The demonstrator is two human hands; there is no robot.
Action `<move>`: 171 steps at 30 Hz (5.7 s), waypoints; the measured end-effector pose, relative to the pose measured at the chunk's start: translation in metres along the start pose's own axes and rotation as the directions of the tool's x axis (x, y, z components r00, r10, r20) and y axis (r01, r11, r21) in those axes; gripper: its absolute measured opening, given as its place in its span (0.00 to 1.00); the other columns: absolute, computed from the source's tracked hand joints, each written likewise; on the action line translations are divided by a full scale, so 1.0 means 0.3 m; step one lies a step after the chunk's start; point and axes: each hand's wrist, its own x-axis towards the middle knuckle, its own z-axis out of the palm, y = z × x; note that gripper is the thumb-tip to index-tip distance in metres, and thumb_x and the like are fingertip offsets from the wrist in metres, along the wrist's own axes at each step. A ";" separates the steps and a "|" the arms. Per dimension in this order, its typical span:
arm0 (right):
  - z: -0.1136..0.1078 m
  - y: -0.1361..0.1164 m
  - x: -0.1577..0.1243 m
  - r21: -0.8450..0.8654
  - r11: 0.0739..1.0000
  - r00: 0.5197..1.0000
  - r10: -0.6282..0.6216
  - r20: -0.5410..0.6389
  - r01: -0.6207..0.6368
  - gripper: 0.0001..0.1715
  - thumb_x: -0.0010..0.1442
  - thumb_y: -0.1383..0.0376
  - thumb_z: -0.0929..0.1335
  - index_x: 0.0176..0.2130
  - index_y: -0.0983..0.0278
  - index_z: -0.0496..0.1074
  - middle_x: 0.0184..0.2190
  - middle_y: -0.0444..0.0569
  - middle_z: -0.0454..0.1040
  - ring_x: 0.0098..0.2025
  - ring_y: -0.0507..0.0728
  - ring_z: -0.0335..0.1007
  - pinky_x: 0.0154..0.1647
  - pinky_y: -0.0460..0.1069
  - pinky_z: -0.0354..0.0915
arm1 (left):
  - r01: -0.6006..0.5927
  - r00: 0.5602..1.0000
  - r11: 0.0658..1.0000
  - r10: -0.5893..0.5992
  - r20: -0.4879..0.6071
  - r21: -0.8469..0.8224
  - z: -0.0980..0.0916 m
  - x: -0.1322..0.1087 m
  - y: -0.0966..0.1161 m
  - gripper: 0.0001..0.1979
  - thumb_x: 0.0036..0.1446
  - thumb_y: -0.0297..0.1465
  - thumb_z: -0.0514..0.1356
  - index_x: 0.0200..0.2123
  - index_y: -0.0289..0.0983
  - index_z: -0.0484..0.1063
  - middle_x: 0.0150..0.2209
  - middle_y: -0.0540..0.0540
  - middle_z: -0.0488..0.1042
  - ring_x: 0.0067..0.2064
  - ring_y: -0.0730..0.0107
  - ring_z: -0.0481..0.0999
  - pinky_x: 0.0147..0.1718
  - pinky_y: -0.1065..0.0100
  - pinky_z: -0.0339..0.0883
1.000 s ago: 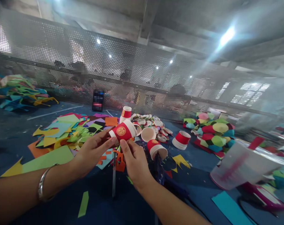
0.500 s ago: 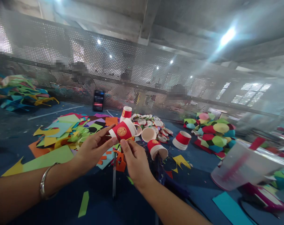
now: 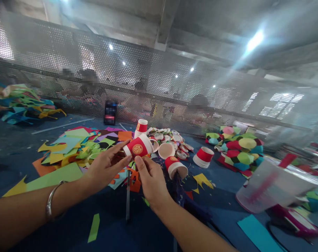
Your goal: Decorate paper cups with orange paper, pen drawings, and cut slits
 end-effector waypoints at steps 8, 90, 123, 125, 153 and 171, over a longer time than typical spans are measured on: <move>0.001 -0.001 0.001 -0.002 1.000 1.000 -0.005 -0.008 0.005 0.24 0.62 0.45 0.66 0.26 0.60 0.61 0.21 0.38 0.52 0.21 0.50 0.42 0.19 0.47 0.42 | -0.011 1.000 0.999 0.010 0.024 0.040 0.003 -0.005 0.000 0.30 0.60 0.37 0.57 0.65 0.41 0.59 0.47 0.40 0.78 0.41 0.61 0.77 0.38 0.60 0.74; -0.004 -0.001 0.003 -0.106 0.992 0.997 -0.075 -0.007 0.073 0.24 0.65 0.47 0.63 0.26 0.60 0.62 0.18 0.36 0.49 0.19 0.50 0.42 0.20 0.47 0.46 | 0.022 1.000 0.998 -0.022 0.001 -0.061 0.019 -0.013 0.016 0.25 0.60 0.36 0.59 0.60 0.42 0.66 0.44 0.43 0.78 0.40 0.61 0.76 0.42 0.61 0.69; -0.003 0.002 0.005 -0.110 0.991 0.996 -0.076 -0.039 0.071 0.24 0.64 0.48 0.64 0.26 0.60 0.62 0.18 0.36 0.51 0.19 0.49 0.40 0.18 0.47 0.44 | -0.037 0.999 0.998 0.038 -0.014 0.057 0.010 -0.008 0.003 0.28 0.59 0.38 0.60 0.62 0.41 0.64 0.52 0.39 0.74 0.49 0.55 0.75 0.50 0.54 0.68; -0.005 0.004 0.006 -0.107 0.992 0.997 -0.075 -0.034 0.071 0.24 0.64 0.48 0.64 0.26 0.60 0.62 0.18 0.36 0.51 0.19 0.49 0.40 0.18 0.47 0.44 | -0.031 1.000 0.999 0.031 -0.001 0.033 0.011 -0.009 0.001 0.28 0.59 0.38 0.60 0.62 0.41 0.63 0.53 0.40 0.74 0.50 0.55 0.74 0.50 0.54 0.68; 0.004 -0.002 0.004 0.013 1.000 1.000 0.004 -0.025 -0.003 0.25 0.62 0.46 0.66 0.27 0.62 0.62 0.19 0.36 0.50 0.19 0.47 0.39 0.17 0.45 0.40 | -0.044 0.999 0.995 0.044 -0.003 0.087 0.013 -0.008 -0.012 0.28 0.57 0.33 0.61 0.62 0.43 0.64 0.54 0.42 0.72 0.50 0.59 0.75 0.51 0.56 0.71; -0.036 0.007 0.034 -0.172 0.970 0.984 -0.178 -0.009 0.173 0.18 0.62 0.51 0.68 0.31 0.62 0.67 0.25 0.40 0.65 0.26 0.51 0.61 0.26 0.45 0.58 | 0.111 0.990 0.994 -0.112 0.090 0.017 0.003 0.001 0.004 0.28 0.54 0.35 0.61 0.58 0.36 0.67 0.46 0.40 0.77 0.43 0.59 0.76 0.42 0.60 0.70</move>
